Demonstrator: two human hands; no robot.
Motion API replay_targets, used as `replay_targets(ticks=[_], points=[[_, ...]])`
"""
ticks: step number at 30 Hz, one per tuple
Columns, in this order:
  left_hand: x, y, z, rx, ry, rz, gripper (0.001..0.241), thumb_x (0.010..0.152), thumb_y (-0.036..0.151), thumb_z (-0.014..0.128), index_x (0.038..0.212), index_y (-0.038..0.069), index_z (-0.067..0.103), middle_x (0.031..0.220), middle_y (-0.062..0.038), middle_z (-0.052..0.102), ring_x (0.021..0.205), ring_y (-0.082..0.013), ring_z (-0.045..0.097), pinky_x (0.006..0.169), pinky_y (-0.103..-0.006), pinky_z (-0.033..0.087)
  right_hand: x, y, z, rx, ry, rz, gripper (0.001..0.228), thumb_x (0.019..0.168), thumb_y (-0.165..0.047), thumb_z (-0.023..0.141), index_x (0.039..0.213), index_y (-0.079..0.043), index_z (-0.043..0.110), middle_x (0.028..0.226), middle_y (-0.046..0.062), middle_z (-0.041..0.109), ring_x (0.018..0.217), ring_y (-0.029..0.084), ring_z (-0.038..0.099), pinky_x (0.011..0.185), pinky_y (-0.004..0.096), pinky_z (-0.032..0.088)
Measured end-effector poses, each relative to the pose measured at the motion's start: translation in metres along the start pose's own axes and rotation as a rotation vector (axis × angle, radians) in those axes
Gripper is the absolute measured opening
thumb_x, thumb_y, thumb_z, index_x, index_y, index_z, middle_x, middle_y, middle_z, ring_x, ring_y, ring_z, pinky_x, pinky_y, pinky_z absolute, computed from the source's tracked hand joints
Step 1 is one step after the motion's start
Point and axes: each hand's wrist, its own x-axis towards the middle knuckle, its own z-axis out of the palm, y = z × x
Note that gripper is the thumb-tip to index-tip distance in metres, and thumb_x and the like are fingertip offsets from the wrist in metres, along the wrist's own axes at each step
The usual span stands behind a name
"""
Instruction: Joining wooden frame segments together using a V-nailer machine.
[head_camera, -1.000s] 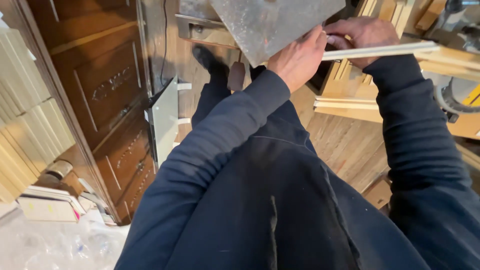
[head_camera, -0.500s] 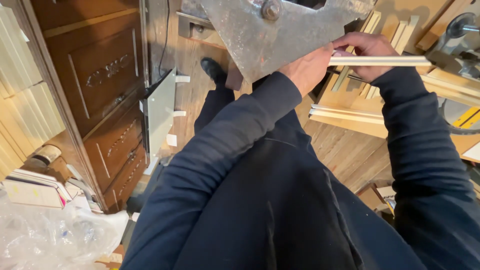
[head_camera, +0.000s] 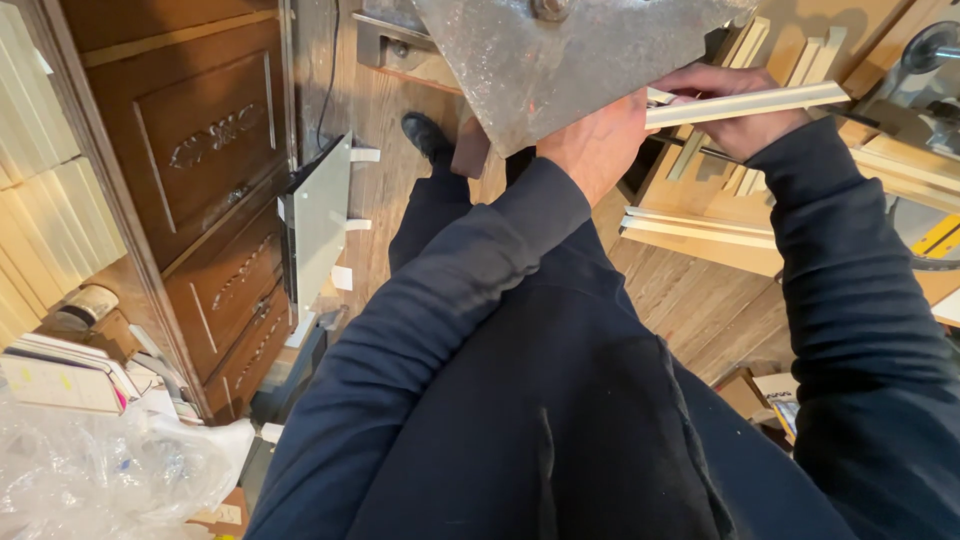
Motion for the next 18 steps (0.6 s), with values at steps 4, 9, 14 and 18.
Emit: replay_targets(ticks=[4, 9, 14, 18], points=[[-0.003, -0.005, 0.005, 0.066, -0.005, 0.017, 0.037, 0.091, 0.038, 0.070, 0.104, 0.004, 0.072, 0.094, -0.010, 0.072, 0.088, -0.0288, 0.070, 0.078, -0.0427, 0.056, 0.001, 0.000, 0.002, -0.053, -0.018, 0.015, 0.033, 0.100, -0.001, 0.070, 0.132, -0.006, 0.069, 0.111, 0.011, 0.074, 0.103, 0.025, 0.073, 0.091, 0.034, 0.059], [-0.008, -0.014, 0.017, -0.064, 0.018, 0.066, 0.035, 0.092, 0.035, 0.068, 0.116, 0.010, 0.068, 0.093, -0.008, 0.071, 0.086, -0.0292, 0.068, 0.078, -0.0427, 0.054, 0.000, 0.004, 0.006, -0.064, -0.004, 0.098, 0.027, 0.101, 0.000, 0.068, 0.128, -0.005, 0.070, 0.108, 0.011, 0.074, 0.102, 0.024, 0.074, 0.089, 0.034, 0.059], [-0.011, -0.019, 0.034, 0.000, -0.203, 0.085, 0.039, 0.103, 0.040, 0.062, 0.119, 0.005, 0.065, 0.093, -0.012, 0.069, 0.085, -0.0293, 0.067, 0.077, -0.0432, 0.053, -0.003, 0.000, 0.012, -0.089, 0.032, 0.138, 0.022, 0.104, -0.001, 0.068, 0.126, -0.005, 0.070, 0.107, 0.012, 0.075, 0.101, 0.025, 0.074, 0.087, 0.034, 0.059], [-0.007, -0.022, 0.015, -0.233, -0.066, 0.069, 0.034, 0.091, 0.035, 0.068, 0.110, 0.006, 0.070, 0.088, -0.011, 0.071, 0.084, -0.0318, 0.068, 0.077, -0.0468, 0.052, 0.000, 0.008, 0.015, -0.120, 0.045, 0.116, 0.024, 0.101, -0.001, 0.069, 0.124, -0.004, 0.069, 0.106, 0.013, 0.074, 0.100, 0.027, 0.074, 0.087, 0.035, 0.059]])
